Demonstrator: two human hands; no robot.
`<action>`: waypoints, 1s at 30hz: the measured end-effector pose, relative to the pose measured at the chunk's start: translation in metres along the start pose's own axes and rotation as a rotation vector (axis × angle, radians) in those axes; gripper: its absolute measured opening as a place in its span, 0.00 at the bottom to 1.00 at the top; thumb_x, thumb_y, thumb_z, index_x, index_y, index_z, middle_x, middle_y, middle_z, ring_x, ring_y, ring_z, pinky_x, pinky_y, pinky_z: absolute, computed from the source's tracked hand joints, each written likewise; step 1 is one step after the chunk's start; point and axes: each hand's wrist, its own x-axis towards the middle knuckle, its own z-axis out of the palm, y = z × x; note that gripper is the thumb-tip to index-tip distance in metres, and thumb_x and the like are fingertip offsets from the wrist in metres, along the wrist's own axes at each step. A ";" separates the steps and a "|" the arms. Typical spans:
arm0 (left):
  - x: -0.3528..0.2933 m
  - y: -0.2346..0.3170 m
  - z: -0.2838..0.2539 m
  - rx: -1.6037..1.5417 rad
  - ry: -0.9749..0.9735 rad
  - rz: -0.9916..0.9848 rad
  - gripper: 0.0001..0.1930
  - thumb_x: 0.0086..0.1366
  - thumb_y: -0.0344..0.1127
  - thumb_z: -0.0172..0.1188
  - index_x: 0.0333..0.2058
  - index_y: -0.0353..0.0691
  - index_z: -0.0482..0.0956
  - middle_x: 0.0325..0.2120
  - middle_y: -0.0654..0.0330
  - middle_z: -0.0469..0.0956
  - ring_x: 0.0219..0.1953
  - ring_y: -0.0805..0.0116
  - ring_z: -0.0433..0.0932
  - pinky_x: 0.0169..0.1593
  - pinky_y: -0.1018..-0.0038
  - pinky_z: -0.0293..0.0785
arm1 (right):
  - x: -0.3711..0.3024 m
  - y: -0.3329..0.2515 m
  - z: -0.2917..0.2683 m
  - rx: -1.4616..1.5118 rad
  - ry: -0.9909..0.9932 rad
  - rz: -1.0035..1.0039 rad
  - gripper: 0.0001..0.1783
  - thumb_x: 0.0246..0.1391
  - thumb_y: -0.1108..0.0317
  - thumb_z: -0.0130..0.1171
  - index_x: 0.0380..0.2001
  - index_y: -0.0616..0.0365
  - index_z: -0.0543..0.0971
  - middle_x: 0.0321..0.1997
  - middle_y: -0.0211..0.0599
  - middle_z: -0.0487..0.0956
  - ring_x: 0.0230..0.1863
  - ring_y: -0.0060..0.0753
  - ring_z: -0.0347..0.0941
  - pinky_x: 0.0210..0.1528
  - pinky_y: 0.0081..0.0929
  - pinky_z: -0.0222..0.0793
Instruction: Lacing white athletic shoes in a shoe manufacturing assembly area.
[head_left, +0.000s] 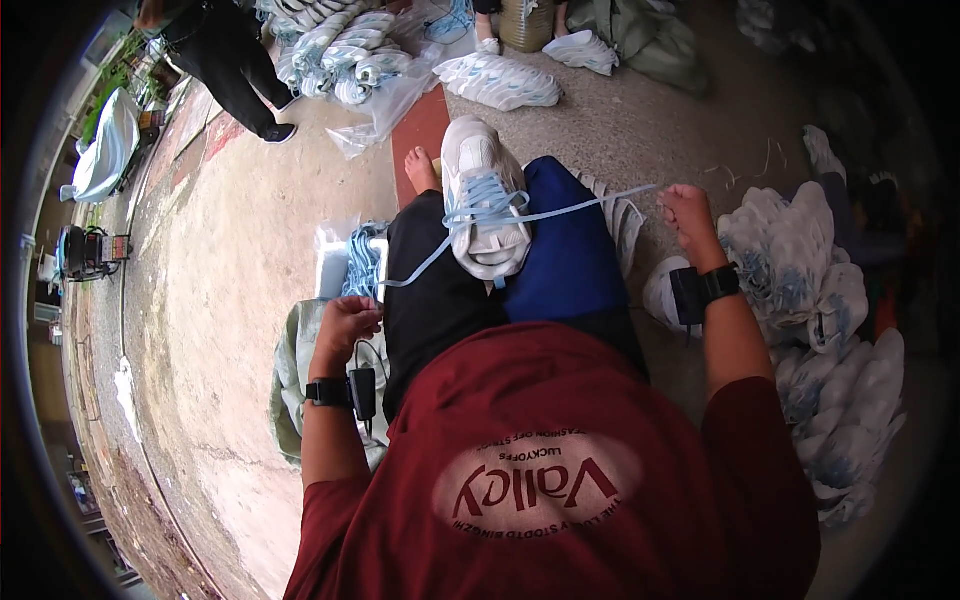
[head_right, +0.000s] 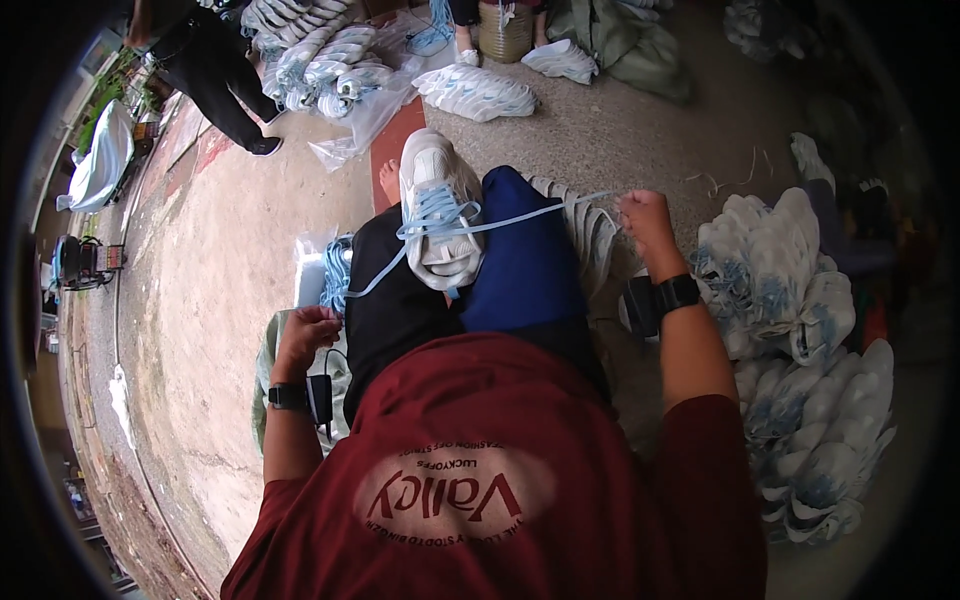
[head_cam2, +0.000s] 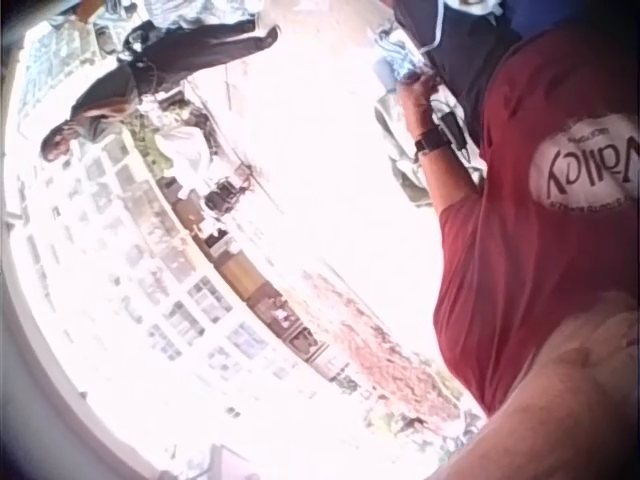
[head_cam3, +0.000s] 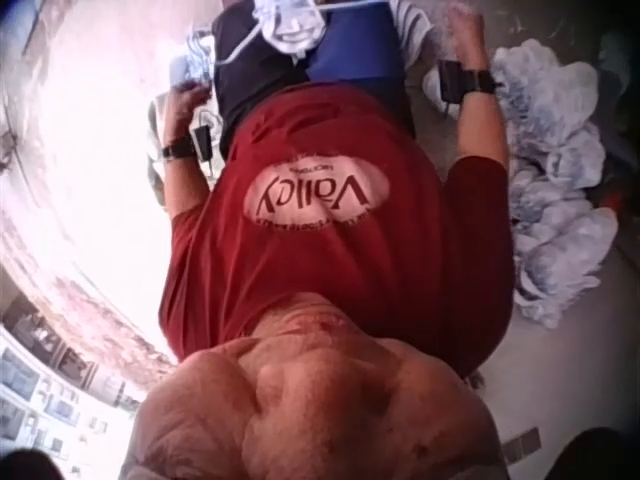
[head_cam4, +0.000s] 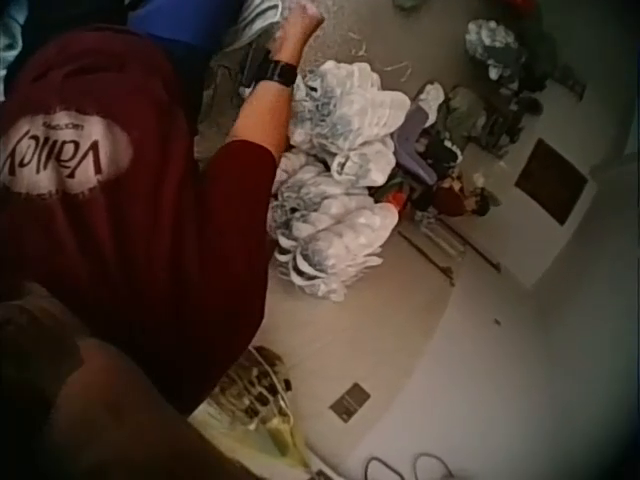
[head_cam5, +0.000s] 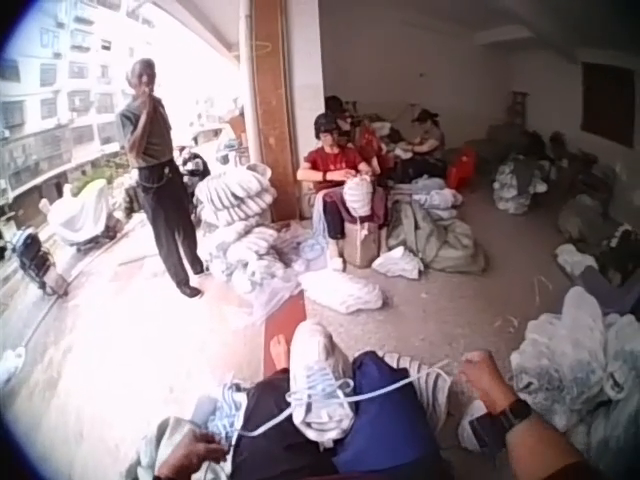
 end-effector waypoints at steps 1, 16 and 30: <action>0.000 0.009 0.013 -0.235 -0.124 0.039 0.03 0.55 0.28 0.59 0.26 0.35 0.76 0.20 0.63 0.75 0.20 0.76 0.74 0.24 0.82 0.69 | 0.000 -0.006 0.012 0.627 -0.138 0.220 0.07 0.46 0.74 0.57 0.18 0.60 0.71 0.20 0.36 0.71 0.18 0.27 0.66 0.20 0.25 0.62; 0.071 0.082 0.155 -0.093 -0.305 0.438 0.01 0.54 0.24 0.55 0.26 0.33 0.74 0.31 0.62 0.76 0.25 0.79 0.70 0.32 0.82 0.68 | -0.027 -0.124 0.134 0.712 -0.255 -0.102 0.06 0.44 0.80 0.55 0.17 0.65 0.71 0.16 0.38 0.74 0.18 0.25 0.73 0.19 0.20 0.68; 0.069 0.077 0.159 -0.074 -0.264 0.449 0.05 0.54 0.23 0.58 0.31 0.33 0.76 0.51 0.62 0.68 0.32 0.80 0.72 0.38 0.82 0.68 | -0.025 -0.120 0.143 0.425 -0.064 -0.241 0.05 0.36 0.76 0.56 0.16 0.66 0.71 0.19 0.53 0.72 0.25 0.54 0.72 0.24 0.37 0.65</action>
